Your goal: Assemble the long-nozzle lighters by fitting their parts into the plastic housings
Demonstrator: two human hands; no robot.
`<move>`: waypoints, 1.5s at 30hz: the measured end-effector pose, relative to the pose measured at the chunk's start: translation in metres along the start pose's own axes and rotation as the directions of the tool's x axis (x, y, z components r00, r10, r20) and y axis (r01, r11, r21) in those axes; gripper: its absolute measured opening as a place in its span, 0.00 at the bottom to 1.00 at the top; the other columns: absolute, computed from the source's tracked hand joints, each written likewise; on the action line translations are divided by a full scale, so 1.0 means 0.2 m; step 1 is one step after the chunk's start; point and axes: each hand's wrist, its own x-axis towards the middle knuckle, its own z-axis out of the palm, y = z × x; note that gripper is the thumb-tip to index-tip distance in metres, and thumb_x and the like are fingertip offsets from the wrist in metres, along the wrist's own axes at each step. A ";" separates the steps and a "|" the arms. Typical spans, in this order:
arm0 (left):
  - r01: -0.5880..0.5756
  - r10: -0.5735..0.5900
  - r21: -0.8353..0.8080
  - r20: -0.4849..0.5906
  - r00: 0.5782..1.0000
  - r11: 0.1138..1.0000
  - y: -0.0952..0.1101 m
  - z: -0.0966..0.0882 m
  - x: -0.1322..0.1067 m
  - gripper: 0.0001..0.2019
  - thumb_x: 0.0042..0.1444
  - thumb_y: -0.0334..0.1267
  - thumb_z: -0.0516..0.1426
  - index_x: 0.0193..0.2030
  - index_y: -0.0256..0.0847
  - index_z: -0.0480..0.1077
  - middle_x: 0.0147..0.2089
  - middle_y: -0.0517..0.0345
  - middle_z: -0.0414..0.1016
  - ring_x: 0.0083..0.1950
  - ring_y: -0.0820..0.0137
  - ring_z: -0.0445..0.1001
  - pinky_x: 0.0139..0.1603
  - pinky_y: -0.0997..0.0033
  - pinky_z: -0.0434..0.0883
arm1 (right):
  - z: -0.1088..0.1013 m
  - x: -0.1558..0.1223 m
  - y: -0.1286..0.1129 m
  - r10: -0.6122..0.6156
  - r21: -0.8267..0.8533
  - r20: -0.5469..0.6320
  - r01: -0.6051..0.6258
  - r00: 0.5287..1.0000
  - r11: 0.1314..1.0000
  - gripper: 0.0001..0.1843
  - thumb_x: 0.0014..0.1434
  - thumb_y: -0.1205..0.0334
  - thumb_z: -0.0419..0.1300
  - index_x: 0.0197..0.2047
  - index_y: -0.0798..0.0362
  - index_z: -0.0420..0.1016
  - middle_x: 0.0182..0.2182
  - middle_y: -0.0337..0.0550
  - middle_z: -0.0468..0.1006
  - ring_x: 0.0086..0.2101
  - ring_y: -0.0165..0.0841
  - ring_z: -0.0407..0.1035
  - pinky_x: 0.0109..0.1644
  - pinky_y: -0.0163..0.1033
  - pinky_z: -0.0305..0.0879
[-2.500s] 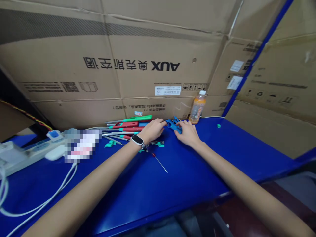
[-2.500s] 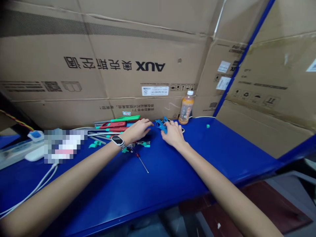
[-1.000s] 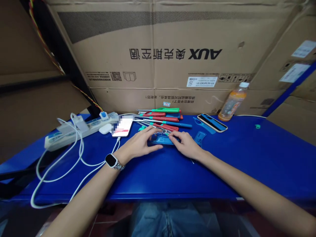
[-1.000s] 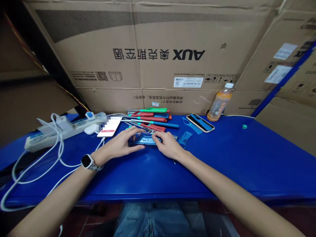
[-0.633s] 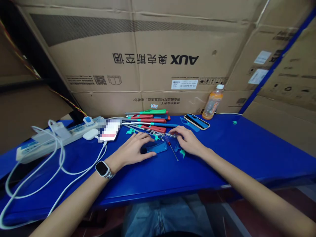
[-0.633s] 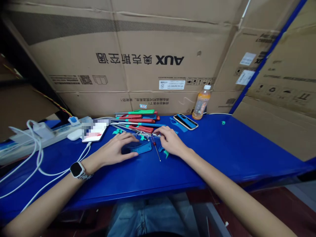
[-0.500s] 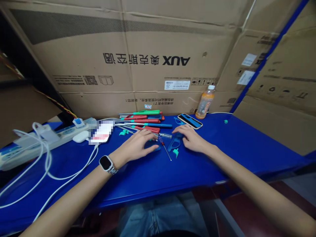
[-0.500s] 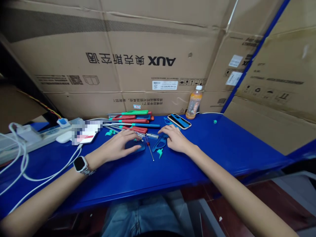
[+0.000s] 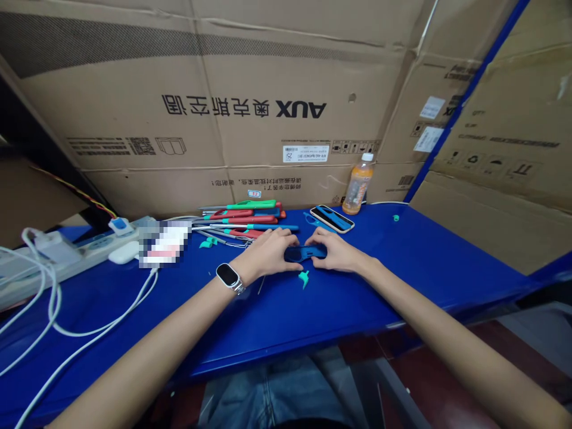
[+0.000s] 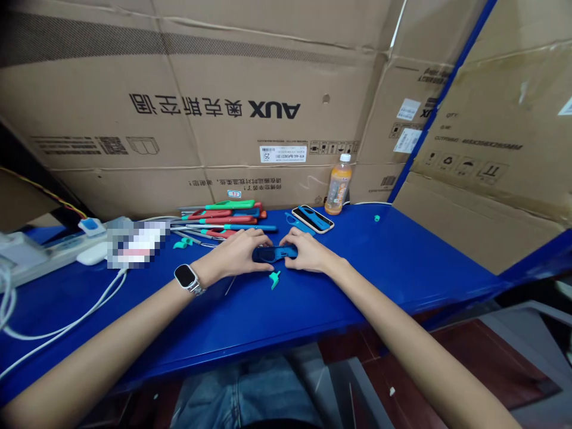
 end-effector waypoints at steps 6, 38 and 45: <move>-0.029 0.026 -0.031 -0.099 0.995 0.999 -0.10 -0.08 -0.08 0.19 0.57 0.45 0.62 0.54 0.43 0.70 0.54 0.51 0.73 0.58 0.56 0.70 0.57 0.56 0.67 | 0.03 0.07 -0.09 -0.100 0.137 -0.183 0.126 0.978 0.982 0.18 0.52 0.66 0.62 0.48 0.52 0.76 0.40 0.43 0.69 0.41 0.36 0.70 0.49 0.44 0.68; 0.267 -0.348 -0.294 -0.274 0.897 0.918 -0.56 -0.11 -0.60 0.19 0.59 0.49 0.56 0.51 0.39 0.70 0.52 0.47 0.75 0.51 0.58 0.74 0.53 0.55 0.72 | 0.15 0.31 -0.38 -0.230 0.152 -0.213 0.265 0.949 0.952 0.15 0.54 0.57 0.65 0.46 0.49 0.78 0.40 0.44 0.80 0.42 0.39 0.70 0.53 0.51 0.59; 0.172 -0.194 -0.304 -0.044 0.980 0.937 -0.43 -0.08 -0.57 0.15 0.54 0.47 0.61 0.46 0.43 0.73 0.47 0.53 0.77 0.46 0.62 0.75 0.49 0.60 0.72 | 0.17 0.44 -0.22 0.039 0.185 -0.322 0.022 0.946 0.983 0.14 0.54 0.57 0.65 0.43 0.51 0.79 0.39 0.45 0.79 0.39 0.38 0.71 0.47 0.46 0.66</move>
